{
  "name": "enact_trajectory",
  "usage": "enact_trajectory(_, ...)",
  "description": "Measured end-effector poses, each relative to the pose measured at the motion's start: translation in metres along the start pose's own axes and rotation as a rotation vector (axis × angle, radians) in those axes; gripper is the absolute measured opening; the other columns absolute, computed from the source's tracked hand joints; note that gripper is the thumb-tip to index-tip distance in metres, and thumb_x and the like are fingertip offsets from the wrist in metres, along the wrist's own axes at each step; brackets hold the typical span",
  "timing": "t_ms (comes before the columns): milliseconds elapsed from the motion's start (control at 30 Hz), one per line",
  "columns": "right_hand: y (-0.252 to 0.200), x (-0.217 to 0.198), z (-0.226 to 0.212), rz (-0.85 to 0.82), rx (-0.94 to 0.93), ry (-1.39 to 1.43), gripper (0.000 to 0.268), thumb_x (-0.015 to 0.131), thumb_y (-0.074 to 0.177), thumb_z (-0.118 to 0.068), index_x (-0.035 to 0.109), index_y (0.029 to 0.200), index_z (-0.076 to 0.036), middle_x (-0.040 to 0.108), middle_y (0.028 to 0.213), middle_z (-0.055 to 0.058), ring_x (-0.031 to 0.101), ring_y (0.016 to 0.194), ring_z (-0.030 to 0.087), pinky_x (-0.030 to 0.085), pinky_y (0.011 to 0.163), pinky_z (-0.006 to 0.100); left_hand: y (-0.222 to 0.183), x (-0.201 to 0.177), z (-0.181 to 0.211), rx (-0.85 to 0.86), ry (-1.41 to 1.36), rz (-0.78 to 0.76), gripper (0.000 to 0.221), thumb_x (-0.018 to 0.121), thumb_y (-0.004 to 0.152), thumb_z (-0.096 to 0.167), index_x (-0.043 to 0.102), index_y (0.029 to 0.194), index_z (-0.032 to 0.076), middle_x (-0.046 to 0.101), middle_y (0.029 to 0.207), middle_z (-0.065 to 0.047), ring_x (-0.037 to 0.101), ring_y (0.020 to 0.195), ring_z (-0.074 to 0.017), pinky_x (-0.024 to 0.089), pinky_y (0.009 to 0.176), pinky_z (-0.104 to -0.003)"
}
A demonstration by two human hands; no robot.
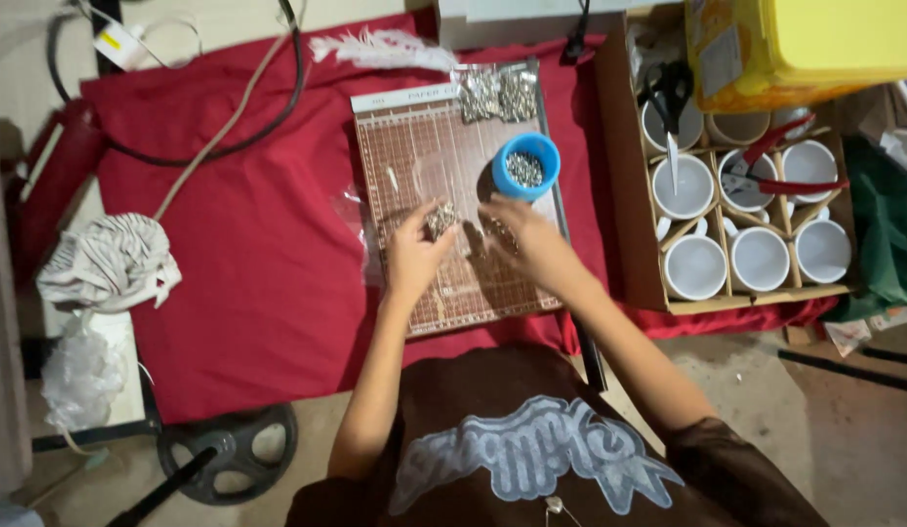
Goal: The recorder is sorting and counting small metal lobster clasps on a cutting mat in a print shop workspace.
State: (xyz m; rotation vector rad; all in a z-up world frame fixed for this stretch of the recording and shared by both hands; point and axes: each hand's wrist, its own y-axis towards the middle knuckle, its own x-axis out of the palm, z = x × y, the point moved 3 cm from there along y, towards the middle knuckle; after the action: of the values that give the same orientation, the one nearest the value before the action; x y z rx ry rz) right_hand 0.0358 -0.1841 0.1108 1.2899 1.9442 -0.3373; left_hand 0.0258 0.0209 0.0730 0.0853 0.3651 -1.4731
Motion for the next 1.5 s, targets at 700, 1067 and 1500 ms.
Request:
enact_trajectory(700,-0.023,0.020,0.005,-0.042,-0.119,-0.224,0.047,0.070,0.095,-0.032,0.062,0.136,-0.009,0.063,0.138,0.016,0.061,0.129,0.033,0.054,0.101,0.042,0.003,0.001,-0.007,0.028,0.062,0.012,0.047,0.080,0.087,0.019,0.069,0.133,0.014,0.080,0.091,-0.006,0.064,0.056,-0.0076,0.050,0.051,-0.022)
enact_trajectory(1067,-0.038,0.033,0.033,-0.097,-0.113,-0.163,0.036,0.069,0.096,-0.021,0.066,0.131,-0.010,0.067,0.136,0.014,0.059,0.134,0.030,0.053,0.106,0.040,0.005,0.009,-0.035,0.040,-0.152,0.008,0.046,0.079,0.091,0.012,0.067,0.135,0.005,0.078,0.099,-0.010,0.070,0.080,-0.0102,0.057,0.067,-0.023)
enact_trajectory(1500,-0.036,0.017,0.011,0.109,0.074,-0.394,0.080,0.076,0.083,-0.053,0.055,0.139,0.000,0.057,0.117,0.021,0.057,0.102,0.039,0.049,0.090,0.046,0.001,0.012,-0.035,0.112,-0.044,0.093,0.046,0.078,0.091,0.014,0.066,0.133,0.003,0.080,0.101,-0.013,0.077,0.078,-0.0115,0.061,0.064,-0.022)
